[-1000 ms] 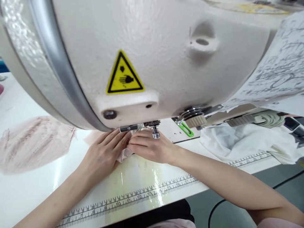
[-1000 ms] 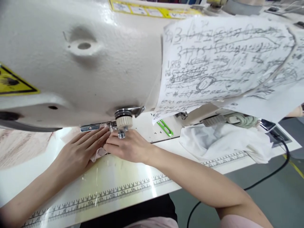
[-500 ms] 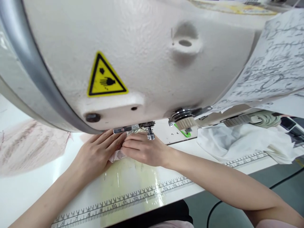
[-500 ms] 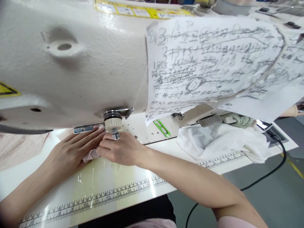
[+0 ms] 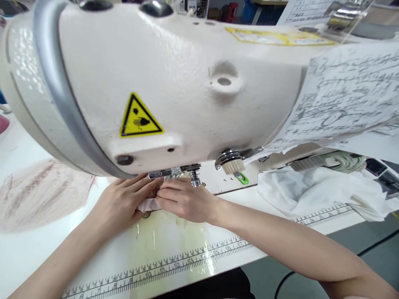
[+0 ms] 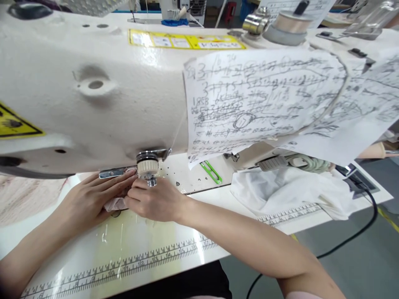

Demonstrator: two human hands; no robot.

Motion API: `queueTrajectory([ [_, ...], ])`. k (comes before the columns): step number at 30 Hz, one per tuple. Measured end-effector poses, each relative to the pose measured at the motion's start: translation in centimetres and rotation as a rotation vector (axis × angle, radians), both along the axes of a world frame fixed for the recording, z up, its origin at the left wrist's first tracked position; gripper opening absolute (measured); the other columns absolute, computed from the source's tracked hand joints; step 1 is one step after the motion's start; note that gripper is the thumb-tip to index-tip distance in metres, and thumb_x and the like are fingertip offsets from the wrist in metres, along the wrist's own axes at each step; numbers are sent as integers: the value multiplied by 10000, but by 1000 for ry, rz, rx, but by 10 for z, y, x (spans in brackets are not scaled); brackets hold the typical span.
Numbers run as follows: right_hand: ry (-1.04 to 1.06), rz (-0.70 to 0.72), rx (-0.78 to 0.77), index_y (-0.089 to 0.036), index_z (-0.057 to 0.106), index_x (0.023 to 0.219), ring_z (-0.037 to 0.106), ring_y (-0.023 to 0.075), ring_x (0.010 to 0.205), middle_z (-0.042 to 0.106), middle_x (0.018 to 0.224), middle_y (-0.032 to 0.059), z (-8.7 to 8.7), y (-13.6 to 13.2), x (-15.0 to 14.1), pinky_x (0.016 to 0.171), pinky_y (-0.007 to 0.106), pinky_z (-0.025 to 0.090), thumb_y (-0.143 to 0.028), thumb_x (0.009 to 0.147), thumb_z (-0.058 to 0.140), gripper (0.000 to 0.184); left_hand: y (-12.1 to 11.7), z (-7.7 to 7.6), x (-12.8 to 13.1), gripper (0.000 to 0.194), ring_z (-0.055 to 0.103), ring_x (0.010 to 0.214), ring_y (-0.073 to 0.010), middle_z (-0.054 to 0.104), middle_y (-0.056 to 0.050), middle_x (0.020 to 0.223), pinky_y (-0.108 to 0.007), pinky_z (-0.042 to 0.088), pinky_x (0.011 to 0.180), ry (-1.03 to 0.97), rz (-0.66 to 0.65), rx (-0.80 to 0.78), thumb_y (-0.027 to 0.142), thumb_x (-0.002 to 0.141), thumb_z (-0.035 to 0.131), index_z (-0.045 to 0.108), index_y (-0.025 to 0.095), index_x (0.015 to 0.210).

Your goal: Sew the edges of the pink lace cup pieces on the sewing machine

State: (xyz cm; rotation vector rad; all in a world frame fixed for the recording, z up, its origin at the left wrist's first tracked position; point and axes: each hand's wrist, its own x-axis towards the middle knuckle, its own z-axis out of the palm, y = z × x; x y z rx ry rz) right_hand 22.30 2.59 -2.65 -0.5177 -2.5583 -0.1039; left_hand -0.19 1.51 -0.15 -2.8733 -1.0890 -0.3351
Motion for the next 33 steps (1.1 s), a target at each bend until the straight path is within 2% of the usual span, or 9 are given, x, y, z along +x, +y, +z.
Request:
queueTrajectory([
  [11,35,-31,45,-178,626,831,576,109,924,669,841,-21,1,2,0,784,237,494,-97,943,465,212,1,-1,3,536,677,1011,-276,633,-115,1266,-388,515,679,51,26,40,239,853,477,462,168,1385],
  [17,54,-75,77,-194,637,849,571,102,871,669,815,-44,1,5,1,748,240,471,-84,930,481,207,-2,-2,6,503,687,925,-256,626,-118,1278,-385,504,710,52,53,73,272,877,464,485,158,1366],
  [21,60,-111,90,-191,624,831,560,82,822,660,794,-63,1,5,3,647,228,416,-40,909,486,218,-4,-3,8,511,677,934,-270,636,-112,1266,-407,492,748,65,80,66,293,892,456,470,154,1384],
  [26,30,-220,68,-188,590,804,540,76,824,648,829,-68,6,-2,6,553,264,287,-27,910,431,250,-4,0,10,514,677,904,-275,684,-106,1177,-409,477,739,47,77,111,329,915,456,468,120,1384],
  [29,29,-289,73,-186,568,751,514,80,744,621,765,-72,11,-3,7,544,285,232,-4,885,408,277,-4,1,11,511,678,872,-270,692,-111,1157,-406,471,732,64,68,148,336,919,444,479,105,1373],
  [33,56,-268,141,-171,539,675,412,71,595,578,675,-78,16,2,9,509,274,201,-21,864,448,258,-4,2,12,524,675,882,-271,690,-115,1160,-410,463,769,84,65,161,326,913,439,470,96,1382],
])
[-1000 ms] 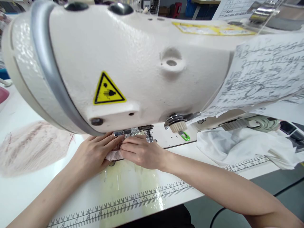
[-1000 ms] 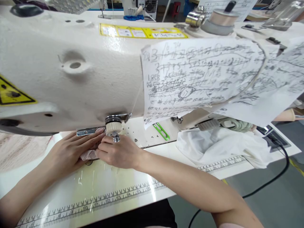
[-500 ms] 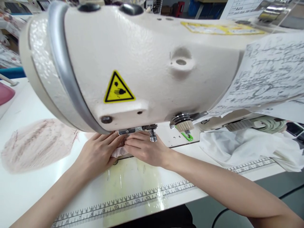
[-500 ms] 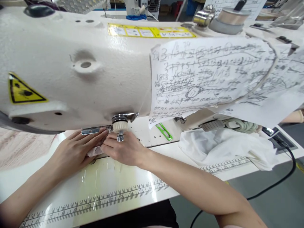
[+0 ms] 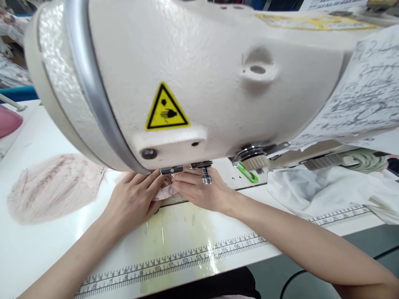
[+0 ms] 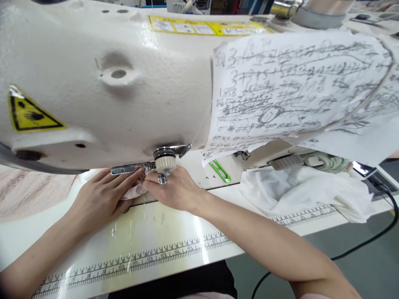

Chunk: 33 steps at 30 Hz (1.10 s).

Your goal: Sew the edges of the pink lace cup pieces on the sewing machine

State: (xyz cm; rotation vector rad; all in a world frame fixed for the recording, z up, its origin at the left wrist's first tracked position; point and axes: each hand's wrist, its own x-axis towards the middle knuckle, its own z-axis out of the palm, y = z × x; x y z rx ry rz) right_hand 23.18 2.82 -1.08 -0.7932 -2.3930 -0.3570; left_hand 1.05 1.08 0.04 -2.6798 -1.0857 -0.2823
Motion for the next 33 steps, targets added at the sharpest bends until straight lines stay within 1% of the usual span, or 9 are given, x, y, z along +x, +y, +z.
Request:
queueTrajectory([
  [5,-33,-6,-44,-174,575,697,374,68,553,596,686,-79,4,4,4,482,282,167,-64,897,446,262,-1,0,2,505,673,870,-271,695,-127,1139,-417,451,789,3,1,33,327,930,415,485,81,1366],
  [9,-59,-9,-139,-186,601,730,434,68,582,623,720,-67,2,4,5,501,285,178,-63,914,425,283,-1,1,3,487,673,857,-270,703,-127,1116,-419,448,789,6,-5,62,320,944,382,502,71,1345],
  [15,-2,-22,-334,-201,658,822,528,111,687,656,777,-10,-1,6,5,552,280,266,-170,951,407,284,0,0,2,483,671,830,-260,698,-120,1131,-417,448,780,18,7,58,298,932,407,492,84,1356],
  [18,14,-11,-436,-209,664,837,539,118,683,656,760,-5,1,7,6,554,272,297,-197,965,382,310,0,-1,3,478,665,804,-249,696,-122,1135,-407,451,760,22,7,58,307,937,414,497,91,1355],
  [20,22,-29,-449,-208,663,843,535,116,658,659,755,-3,2,7,7,541,271,294,-202,974,366,325,0,-1,3,470,660,794,-246,696,-118,1136,-401,452,738,24,15,57,321,943,424,502,104,1353],
  [22,9,-41,-406,-200,657,828,530,109,638,665,759,-1,3,8,7,525,274,279,-203,976,373,321,-1,-1,3,446,660,808,-252,697,-105,1142,-405,452,735,30,24,76,327,949,437,517,133,1342],
  [25,-33,7,-239,-193,645,814,537,94,654,680,798,-19,1,8,8,513,276,254,-144,947,427,260,-3,0,3,384,665,947,-255,672,-70,1211,-413,451,805,18,-34,120,261,951,463,538,176,1318],
  [28,-53,1,-84,-187,633,826,532,80,667,690,841,-44,-1,5,6,520,286,243,-74,911,469,215,-3,1,1,366,627,1112,-237,638,-67,1268,-390,455,878,-35,-154,105,180,943,471,543,142,1300],
  [33,-53,-39,28,-190,633,848,549,78,733,694,876,-59,-1,-2,2,548,288,264,-66,922,485,207,1,2,-6,377,620,1144,-238,642,-90,1256,-384,494,908,-92,-224,39,160,924,470,553,99,1287],
])
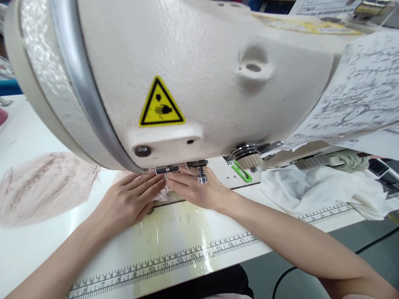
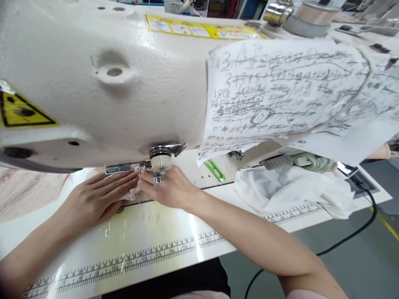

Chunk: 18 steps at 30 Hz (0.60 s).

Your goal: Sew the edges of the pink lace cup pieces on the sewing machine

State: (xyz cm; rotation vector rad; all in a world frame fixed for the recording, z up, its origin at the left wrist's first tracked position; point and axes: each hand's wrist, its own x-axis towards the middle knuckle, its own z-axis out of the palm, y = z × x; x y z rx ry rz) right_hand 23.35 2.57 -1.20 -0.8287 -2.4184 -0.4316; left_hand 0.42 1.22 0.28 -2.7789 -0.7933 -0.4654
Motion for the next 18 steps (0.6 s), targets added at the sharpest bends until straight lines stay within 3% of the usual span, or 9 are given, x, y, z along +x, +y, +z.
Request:
queueTrajectory([
  [4,3,92,39,-183,644,920,565,87,857,688,913,-35,-4,0,-2,609,255,354,-24,903,478,231,4,3,-5,450,637,1120,-217,657,-51,1234,-364,539,885,-49,-3,-38,162,917,468,488,172,1367],
  [9,-21,194,-162,-195,638,968,573,123,901,672,916,10,-11,5,-5,729,257,451,-67,922,477,211,6,3,-6,529,649,1098,-230,649,-50,1243,-376,567,867,-66,7,-67,163,911,481,405,209,1432],
  [18,33,197,-178,-193,640,909,584,130,914,677,882,11,-20,5,-9,761,264,478,-77,922,476,201,3,0,-6,474,645,1105,-248,641,-72,1256,-393,570,874,-54,51,-77,175,908,478,483,188,1382],
])
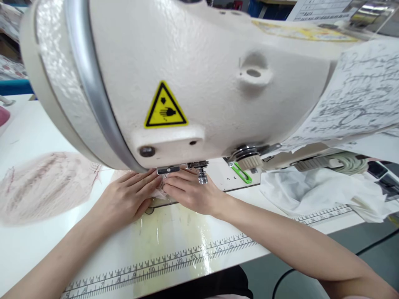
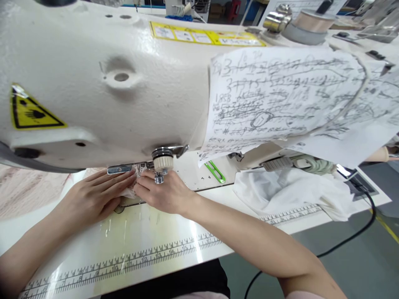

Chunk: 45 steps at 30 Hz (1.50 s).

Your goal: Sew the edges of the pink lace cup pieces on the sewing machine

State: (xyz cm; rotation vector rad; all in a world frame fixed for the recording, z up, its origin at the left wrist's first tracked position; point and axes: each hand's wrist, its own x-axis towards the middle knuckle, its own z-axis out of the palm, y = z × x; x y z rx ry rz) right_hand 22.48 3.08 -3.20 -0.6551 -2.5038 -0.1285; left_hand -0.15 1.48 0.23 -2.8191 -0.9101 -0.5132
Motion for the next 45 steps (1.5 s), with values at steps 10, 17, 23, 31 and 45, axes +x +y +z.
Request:
queueTrajectory([
  [10,-29,-92,150,-190,632,911,556,88,764,680,915,-18,14,-3,6,638,225,432,-57,897,518,176,-6,1,9,390,679,1003,-280,676,-145,1179,-431,561,847,42,64,48,190,864,481,618,68,1208],
  [17,-24,-220,89,-202,633,906,596,111,768,674,951,-24,13,-9,5,559,261,368,-71,871,564,151,-10,0,15,399,675,998,-290,671,-149,1192,-438,550,842,28,119,54,214,857,492,611,76,1212],
  [23,-16,-211,76,-202,639,887,606,97,728,696,999,-38,15,-5,10,510,271,339,-48,862,528,192,-13,-1,17,414,676,987,-296,658,-160,1212,-451,544,842,62,124,82,237,874,485,589,61,1234],
  [31,-43,-192,36,-178,658,951,623,119,850,693,1023,14,24,-2,12,642,269,428,-41,888,499,219,-14,-3,17,451,667,1003,-295,665,-142,1205,-461,516,877,68,158,54,256,890,506,540,119,1319],
  [45,-32,-238,-102,-292,625,1204,644,191,804,698,942,77,6,3,18,619,287,550,-165,865,621,362,-9,-4,17,440,657,817,-249,723,-87,962,-424,483,808,129,198,25,284,915,486,528,141,1329],
])
